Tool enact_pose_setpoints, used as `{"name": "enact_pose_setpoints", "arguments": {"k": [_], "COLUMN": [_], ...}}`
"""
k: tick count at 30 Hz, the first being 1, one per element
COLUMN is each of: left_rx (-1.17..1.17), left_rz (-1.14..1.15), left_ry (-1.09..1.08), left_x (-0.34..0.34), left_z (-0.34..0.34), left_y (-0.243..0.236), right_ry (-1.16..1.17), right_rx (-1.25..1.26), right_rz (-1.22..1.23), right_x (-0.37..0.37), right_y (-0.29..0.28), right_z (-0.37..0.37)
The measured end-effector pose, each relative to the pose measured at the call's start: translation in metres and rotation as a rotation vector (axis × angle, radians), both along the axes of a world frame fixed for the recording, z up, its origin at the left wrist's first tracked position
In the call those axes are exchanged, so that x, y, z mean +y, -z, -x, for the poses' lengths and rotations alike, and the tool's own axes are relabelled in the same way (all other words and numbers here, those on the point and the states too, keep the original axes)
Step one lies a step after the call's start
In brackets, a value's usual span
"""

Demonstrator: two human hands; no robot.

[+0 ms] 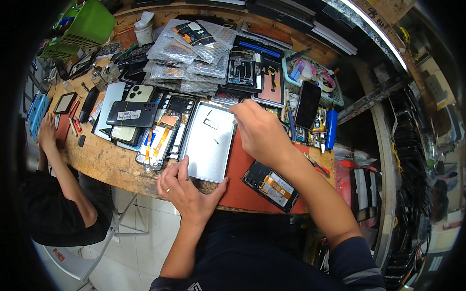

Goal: The person handles a disassembled smartphone, removes the back cover, and inspects the internal components. They then pick up a different smartphone, turn it over, and place it back on the workbench among other devices and tools.

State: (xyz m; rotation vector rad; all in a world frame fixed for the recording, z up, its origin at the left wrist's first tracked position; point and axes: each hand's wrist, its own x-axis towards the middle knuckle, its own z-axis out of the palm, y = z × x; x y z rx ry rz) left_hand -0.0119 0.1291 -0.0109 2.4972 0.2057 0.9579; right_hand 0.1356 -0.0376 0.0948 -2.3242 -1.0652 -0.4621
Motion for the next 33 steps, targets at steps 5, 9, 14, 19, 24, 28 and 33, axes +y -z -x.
{"name": "enact_pose_setpoints", "arguments": {"k": [5, 9, 14, 19, 24, 28, 33], "left_rx": [-0.025, -0.008, 0.032, -0.018, -0.052, -0.051, -0.005], "left_rz": [0.016, 0.043, 0.059, 0.029, 0.039, 0.023, -0.002], "left_ry": [0.030, 0.074, 0.095, 0.132, 0.138, 0.143, 0.096], "left_x": [-0.001, 0.002, 0.006, 0.007, 0.006, 0.007, 0.006], "left_z": [0.002, 0.004, 0.007, 0.008, 0.010, 0.011, 0.008], "left_y": [0.001, 0.001, 0.001, 0.006, 0.009, 0.010, 0.006], "right_ry": [0.038, -0.018, -0.058, -0.060, -0.057, -0.041, -0.001], "right_rx": [0.000, 0.112, 0.397, 0.544, 0.629, 0.583, 0.517], "right_rz": [0.141, 0.099, -0.003, -0.070, -0.109, -0.175, -0.191], "right_x": [0.005, 0.008, 0.004, -0.003, -0.002, -0.003, -0.014], "right_y": [0.004, 0.001, 0.000, 0.012, 0.017, 0.014, 0.008], "right_z": [-0.007, 0.006, 0.040, 0.060, 0.065, 0.065, 0.065]}}
